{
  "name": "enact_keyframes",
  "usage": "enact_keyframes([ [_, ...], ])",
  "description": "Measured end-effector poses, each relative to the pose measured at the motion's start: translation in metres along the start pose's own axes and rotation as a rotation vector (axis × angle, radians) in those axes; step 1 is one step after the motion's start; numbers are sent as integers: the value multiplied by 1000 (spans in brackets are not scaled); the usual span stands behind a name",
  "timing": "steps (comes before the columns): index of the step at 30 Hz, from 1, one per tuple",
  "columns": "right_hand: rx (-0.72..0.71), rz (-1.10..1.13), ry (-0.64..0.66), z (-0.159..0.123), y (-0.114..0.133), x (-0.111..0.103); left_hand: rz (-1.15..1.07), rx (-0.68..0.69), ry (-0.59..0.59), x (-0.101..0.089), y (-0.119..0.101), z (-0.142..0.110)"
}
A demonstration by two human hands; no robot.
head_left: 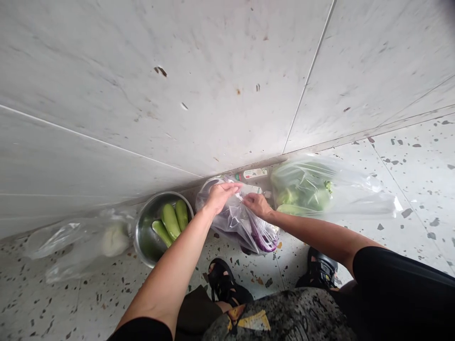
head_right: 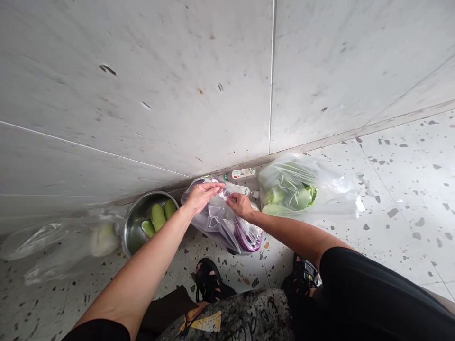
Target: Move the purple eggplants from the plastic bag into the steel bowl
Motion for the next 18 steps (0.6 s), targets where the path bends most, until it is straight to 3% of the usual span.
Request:
enact_keyframes([
  [8, 74, -12, 29, 7, -3, 3, 389, -158, -273, -12, 31, -12],
  [13, 70, -21, -4, 8, -6, 4, 596, -119, -272, -1, 39, -18],
  [18, 38, -15, -35, 5, -4, 6, 707, -59, -389, 9, 42, -23],
])
Point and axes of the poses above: each hand's wrist, its own z-axis towards the middle knuckle, its own x-axis out of the palm, y = z × x, the point moved 5 cm from there along z, towards the middle knuckle, and after that the axes turned 12 degrees about y, right-handed, at the moved point
